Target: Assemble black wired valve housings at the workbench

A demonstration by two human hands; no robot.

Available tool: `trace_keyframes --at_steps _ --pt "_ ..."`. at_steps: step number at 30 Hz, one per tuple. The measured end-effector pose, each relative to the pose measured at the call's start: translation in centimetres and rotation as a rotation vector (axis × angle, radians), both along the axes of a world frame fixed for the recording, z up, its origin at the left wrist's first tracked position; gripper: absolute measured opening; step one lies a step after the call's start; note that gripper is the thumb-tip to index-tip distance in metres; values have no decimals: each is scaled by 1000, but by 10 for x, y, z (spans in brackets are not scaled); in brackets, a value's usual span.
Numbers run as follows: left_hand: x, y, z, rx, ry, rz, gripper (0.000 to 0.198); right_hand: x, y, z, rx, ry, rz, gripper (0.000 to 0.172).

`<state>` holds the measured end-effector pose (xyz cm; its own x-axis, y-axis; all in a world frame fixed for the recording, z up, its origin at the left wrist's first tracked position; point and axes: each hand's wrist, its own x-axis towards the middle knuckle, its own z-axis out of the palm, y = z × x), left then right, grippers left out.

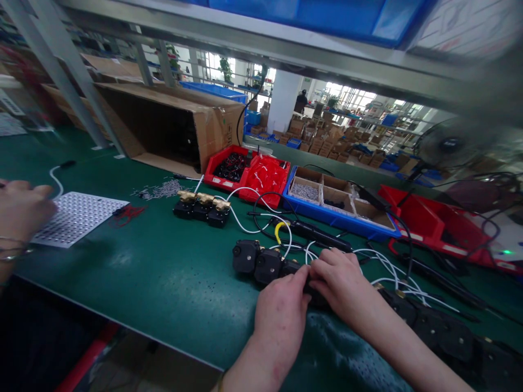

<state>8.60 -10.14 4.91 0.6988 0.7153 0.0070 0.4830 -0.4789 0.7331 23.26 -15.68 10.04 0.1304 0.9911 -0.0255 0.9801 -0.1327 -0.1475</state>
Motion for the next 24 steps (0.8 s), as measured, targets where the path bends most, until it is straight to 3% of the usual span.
trace_keyframes --at_steps 12,19,24 --pt "-1 0 1 18 -4 2 61 3 -3 -3 40 -19 11 13" --pt "0 -3 1 12 32 9 58 1 -4 -6 46 81 -34 16" --pt "-1 -2 3 19 18 15 55 -5 1 0 9 8 -10 15"
